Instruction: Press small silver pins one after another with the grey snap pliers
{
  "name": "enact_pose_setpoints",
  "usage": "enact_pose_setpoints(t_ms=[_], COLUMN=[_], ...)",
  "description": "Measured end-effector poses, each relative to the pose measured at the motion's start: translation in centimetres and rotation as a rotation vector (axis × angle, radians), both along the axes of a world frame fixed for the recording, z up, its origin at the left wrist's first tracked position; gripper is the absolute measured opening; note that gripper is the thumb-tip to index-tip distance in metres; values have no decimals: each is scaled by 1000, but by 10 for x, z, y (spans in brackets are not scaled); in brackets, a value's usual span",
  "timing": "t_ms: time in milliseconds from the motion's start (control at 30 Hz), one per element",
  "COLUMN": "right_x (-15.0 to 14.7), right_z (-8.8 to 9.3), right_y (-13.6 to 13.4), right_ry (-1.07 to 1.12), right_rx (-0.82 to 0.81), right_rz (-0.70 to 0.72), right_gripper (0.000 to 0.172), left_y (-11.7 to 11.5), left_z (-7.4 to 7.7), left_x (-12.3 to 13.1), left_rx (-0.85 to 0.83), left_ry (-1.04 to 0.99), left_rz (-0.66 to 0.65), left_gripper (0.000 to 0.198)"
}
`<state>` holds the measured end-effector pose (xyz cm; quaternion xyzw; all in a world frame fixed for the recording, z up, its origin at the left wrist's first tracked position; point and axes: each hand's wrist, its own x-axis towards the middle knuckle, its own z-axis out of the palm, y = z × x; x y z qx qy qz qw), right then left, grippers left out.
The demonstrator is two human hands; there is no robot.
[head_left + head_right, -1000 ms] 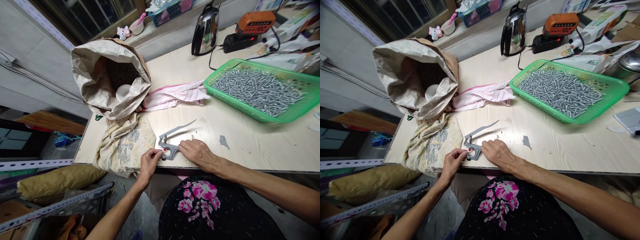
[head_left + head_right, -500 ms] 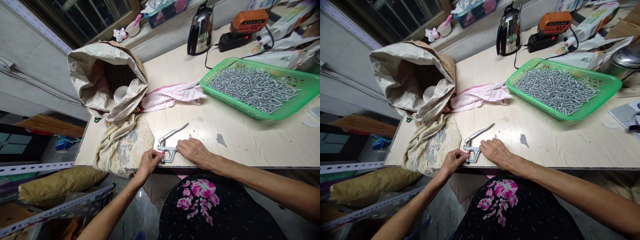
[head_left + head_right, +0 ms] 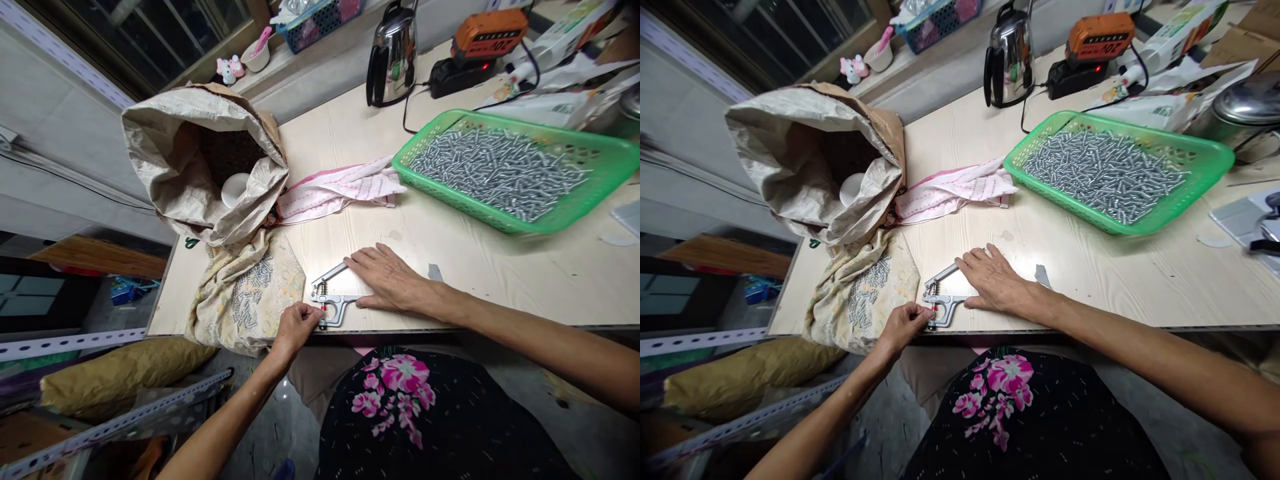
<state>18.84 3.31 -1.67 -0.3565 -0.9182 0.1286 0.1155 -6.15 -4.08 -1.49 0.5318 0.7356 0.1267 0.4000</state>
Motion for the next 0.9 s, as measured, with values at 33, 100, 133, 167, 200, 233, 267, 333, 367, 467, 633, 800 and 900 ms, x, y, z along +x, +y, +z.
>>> enact_pose_setpoints(t_ms=[33,100,133,167,200,233,267,333,367,467,633,800,900], right_x=[-1,-2,-3,-3,-4,-5,-6,-7,-7,-5,7,11,6], right_z=[3,6,7,7,6,5,3,0,-2,-4,-1,-1,-7], right_y=[-1,-3,-4,-4,-5,-6,-7,-9,-10,-12,-13,-17,-20], right_ry=[-4,-11,-12,-10,-6,-1,6,25,37,68,12,7,52], right_rx=[-3,-9,-11,-12,-11,-8,-2,10,14,21,-29,-7,8], right_rz=[2,11,17,21,23,22,20,13,10,15,-48,-38,-26], right_gripper=[73,72,71,70,68,67,65,62,62,67,63,23,5], left_y=[0,-1,-2,-4,-6,-9,-11,-12,-10,8,46,47,42], left_z=[0,-1,0,1,2,4,5,9,10,11,14,17,14], left_x=[-1,-2,-2,-2,0,2,6,16,23,40,52,58,63], left_rx=[4,20,30,48,86,146,225,412,493,591,494,450,435], left_ry=[4,15,29,54,90,135,186,277,304,318,269,339,394], left_rz=[-4,-17,-30,-50,-75,-102,-133,-210,-268,-536,-884,-934,-913], left_gripper=[36,35,33,32,30,29,27,22,21,42,60,38,21])
